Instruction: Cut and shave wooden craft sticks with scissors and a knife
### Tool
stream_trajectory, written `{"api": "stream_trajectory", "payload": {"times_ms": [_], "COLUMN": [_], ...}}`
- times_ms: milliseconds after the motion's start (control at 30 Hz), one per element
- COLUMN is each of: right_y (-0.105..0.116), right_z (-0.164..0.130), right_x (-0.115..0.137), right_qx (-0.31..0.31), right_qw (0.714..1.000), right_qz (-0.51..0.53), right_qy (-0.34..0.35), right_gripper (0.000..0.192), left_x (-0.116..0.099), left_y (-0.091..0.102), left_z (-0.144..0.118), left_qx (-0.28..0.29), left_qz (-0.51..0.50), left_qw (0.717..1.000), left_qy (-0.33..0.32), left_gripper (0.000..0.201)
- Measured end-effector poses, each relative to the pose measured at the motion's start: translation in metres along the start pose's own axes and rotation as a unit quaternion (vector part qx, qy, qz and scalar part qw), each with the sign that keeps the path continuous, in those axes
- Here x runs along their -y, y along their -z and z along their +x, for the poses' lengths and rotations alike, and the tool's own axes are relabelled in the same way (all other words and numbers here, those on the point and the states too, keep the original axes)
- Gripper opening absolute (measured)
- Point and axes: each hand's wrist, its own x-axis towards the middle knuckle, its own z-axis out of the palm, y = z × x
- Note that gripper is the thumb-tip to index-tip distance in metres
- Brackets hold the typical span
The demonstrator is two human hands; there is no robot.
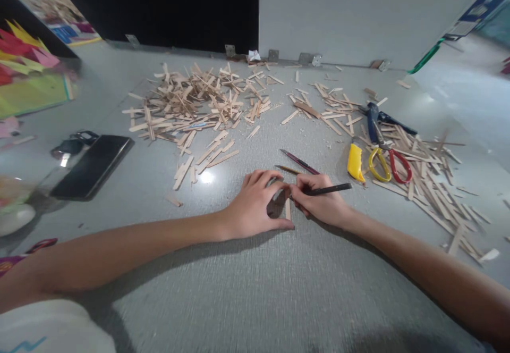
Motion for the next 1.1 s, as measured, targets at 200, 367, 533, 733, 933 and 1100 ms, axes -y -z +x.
{"api": "stream_trajectory", "payload": {"times_ms": [200,367,533,733,933,1100], "right_y": [0.0005,0.0006,0.0001,0.0004,-0.0001,0.0006], "right_z": [-0.0005,-0.0009,-0.0003,0.0002,0.0002,-0.0001], "right_x": [0.0004,-0.0002,-0.0017,-0.0034,-0.0041,-0.0035], "right_qx": [-0.004,-0.002,0.001,0.005,0.001,0.005], "right_qw": [1.0,0.999,1.0,1.0,1.0,1.0], "right_qz": [-0.008,0.035,0.023,0.022,0.019,0.009], "right_qy": [0.007,0.016,0.005,-0.003,0.007,0.017], "right_gripper": [0.042,0.042,0.045,0.048,0.049,0.049], "left_x": [-0.0018,-0.0001,0.0013,0.0006,0.0003,0.0007], "left_y": [0.0014,-0.0002,-0.0013,-0.0001,-0.0002,-0.0001], "left_z": [0.001,0.0004,-0.0005,0.0002,-0.0001,-0.0001], "left_qx": [0.003,0.0,-0.012,-0.009,-0.01,-0.003], "left_qz": [-0.005,-0.005,-0.005,-0.007,-0.009,-0.009], "left_qw": [1.0,1.0,1.0,1.0,1.0,1.0], "left_qy": [0.009,0.003,-0.002,-0.001,0.002,0.004], "left_gripper": [0.083,0.083,0.082,0.082,0.08,0.081]}}
